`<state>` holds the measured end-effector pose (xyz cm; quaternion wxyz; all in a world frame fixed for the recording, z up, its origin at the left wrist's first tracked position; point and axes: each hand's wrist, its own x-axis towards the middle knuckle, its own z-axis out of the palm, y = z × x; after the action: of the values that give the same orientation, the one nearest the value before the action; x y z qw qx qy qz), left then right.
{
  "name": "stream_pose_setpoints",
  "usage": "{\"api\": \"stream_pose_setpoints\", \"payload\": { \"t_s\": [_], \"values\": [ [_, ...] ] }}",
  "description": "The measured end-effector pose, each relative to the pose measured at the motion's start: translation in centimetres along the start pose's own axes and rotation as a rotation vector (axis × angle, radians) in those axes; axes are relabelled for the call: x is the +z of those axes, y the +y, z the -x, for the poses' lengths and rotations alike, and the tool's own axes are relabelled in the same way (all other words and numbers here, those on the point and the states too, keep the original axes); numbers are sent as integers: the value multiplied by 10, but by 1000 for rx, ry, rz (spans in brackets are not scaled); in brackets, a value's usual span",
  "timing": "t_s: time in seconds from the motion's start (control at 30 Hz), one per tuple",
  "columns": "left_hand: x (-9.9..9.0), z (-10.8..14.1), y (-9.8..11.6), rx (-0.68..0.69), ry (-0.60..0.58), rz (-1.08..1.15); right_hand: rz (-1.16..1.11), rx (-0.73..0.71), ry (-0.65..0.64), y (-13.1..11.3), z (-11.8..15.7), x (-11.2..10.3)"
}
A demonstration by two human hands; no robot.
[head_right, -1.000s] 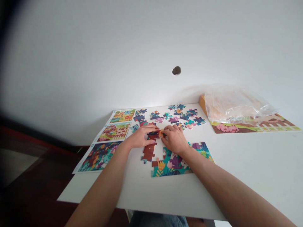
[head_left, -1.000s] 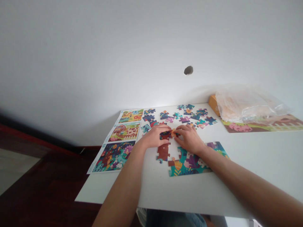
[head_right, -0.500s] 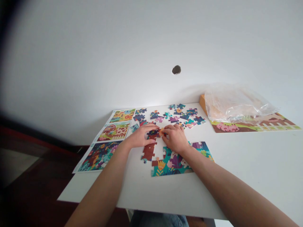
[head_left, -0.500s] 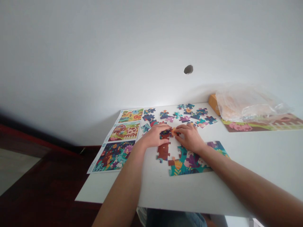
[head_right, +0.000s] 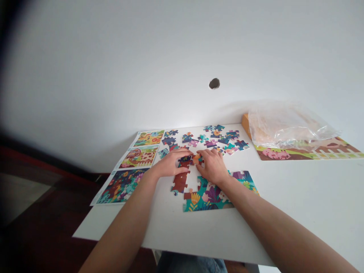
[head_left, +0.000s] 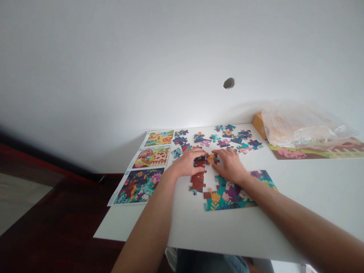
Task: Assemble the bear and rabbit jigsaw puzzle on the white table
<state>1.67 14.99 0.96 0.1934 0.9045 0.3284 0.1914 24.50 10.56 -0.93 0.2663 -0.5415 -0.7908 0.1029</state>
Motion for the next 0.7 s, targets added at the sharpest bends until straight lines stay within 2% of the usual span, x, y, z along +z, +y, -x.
{"api": "stream_pose_setpoints", "payload": {
  "t_s": [0.47,0.7],
  "values": [
    [-1,0,1,-12,-6,-12,-86,19,65,4,-1,5],
    [5,-3,4,-62,41,-37,-228,-73,88,3,-1,5]
  ]
}}
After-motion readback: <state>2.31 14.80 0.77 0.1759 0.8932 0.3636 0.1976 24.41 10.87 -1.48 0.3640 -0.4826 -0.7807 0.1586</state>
